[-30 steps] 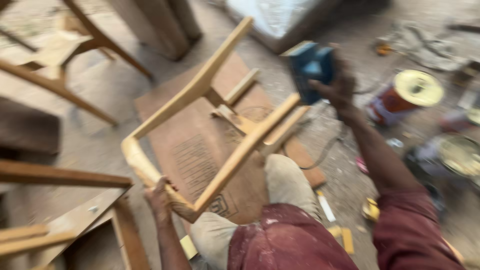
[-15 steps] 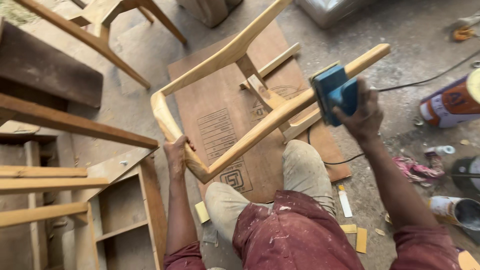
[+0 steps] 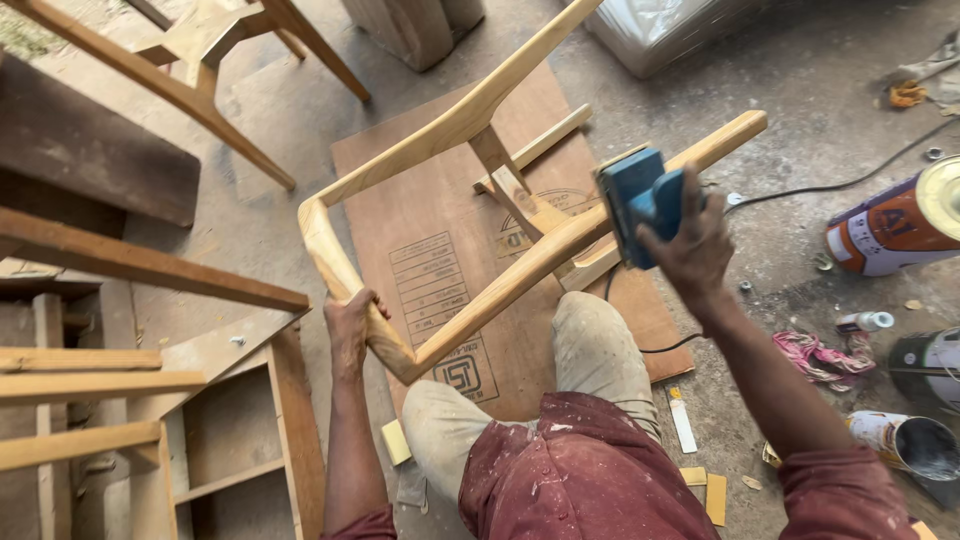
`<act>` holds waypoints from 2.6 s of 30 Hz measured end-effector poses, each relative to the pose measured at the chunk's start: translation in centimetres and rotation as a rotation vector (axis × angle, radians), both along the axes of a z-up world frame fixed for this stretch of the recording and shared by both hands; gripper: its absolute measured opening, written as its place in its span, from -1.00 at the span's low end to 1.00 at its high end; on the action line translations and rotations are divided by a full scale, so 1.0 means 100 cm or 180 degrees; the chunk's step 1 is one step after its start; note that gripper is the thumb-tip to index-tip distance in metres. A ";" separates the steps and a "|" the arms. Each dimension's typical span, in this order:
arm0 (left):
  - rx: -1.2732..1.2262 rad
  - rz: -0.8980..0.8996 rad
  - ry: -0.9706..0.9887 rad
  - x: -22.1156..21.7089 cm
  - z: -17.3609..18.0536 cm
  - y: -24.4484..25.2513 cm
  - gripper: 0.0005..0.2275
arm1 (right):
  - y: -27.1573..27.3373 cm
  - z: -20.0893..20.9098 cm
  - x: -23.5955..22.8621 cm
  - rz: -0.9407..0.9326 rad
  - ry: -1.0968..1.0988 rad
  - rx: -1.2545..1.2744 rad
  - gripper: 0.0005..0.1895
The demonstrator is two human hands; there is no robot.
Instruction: The person uses an electric sander to smooth the surfaces of a wooden chair frame. They reposition the chair multiple times to access different legs and rails, maintaining continuous contact with the sander.
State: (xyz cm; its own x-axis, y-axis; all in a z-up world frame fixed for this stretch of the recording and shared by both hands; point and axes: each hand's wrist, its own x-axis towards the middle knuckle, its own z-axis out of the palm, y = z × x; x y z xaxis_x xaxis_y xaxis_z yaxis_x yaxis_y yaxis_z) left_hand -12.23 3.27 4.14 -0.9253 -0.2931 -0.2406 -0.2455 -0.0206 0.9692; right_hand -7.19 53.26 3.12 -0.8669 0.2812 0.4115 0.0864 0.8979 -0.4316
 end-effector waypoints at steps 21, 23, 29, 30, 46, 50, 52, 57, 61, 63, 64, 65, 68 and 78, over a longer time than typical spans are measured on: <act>0.0531 0.0193 0.0336 0.004 -0.014 0.007 -0.86 | 0.128 0.072 -0.140 -0.0426 -0.1833 0.0549 0.29; 0.0684 0.0240 0.0296 0.000 -0.012 0.009 -0.85 | 0.094 0.078 -0.131 -0.0218 -0.1837 0.0806 0.31; 0.0531 0.0187 0.0371 0.003 -0.009 0.009 -0.82 | -0.001 0.090 -0.099 0.0315 -0.1960 0.0837 0.28; 0.0494 0.0160 0.0313 0.004 -0.008 0.008 -0.84 | -0.017 0.091 -0.092 0.0347 -0.2065 0.0451 0.20; 0.0423 0.0175 0.0155 0.003 -0.018 -0.007 -0.83 | -0.026 0.098 -0.095 0.0146 -0.1885 0.0212 -0.03; 0.0479 0.0208 0.0094 -0.002 -0.043 -0.021 -0.84 | 0.031 0.097 -0.132 -0.0242 -0.1835 0.0292 0.13; 0.0354 0.0237 0.0016 -0.001 -0.064 -0.037 -0.87 | 0.057 0.090 -0.148 -0.0393 -0.1794 0.0489 0.19; 0.0048 -0.0228 0.0316 0.002 -0.113 -0.052 -0.84 | 0.129 0.087 -0.169 -0.0685 -0.1592 0.0431 0.20; 0.0177 -0.0304 -0.0032 -0.020 -0.142 0.012 -0.86 | 0.155 0.082 -0.176 -0.0871 -0.1507 0.0393 0.20; 0.0197 -0.0480 -0.0069 -0.046 -0.141 0.057 -0.86 | 0.156 0.080 -0.166 -0.0835 -0.1454 0.0279 0.19; 0.0198 -0.0558 -0.0075 -0.057 -0.137 0.078 -0.87 | 0.154 0.080 -0.159 -0.0729 -0.1308 0.0338 0.21; 0.0188 -0.0611 -0.0070 -0.064 -0.131 0.095 -0.87 | 0.147 0.081 -0.154 -0.0584 -0.1167 0.0396 0.22; 0.0142 -0.0674 -0.0032 -0.072 -0.112 0.112 -0.88 | 0.120 0.083 -0.137 -0.0534 -0.1759 0.0311 0.20; -0.0291 0.0030 -0.0204 -0.009 -0.076 -0.022 -0.90 | 0.011 0.023 -0.025 0.0274 -0.0603 0.0236 0.12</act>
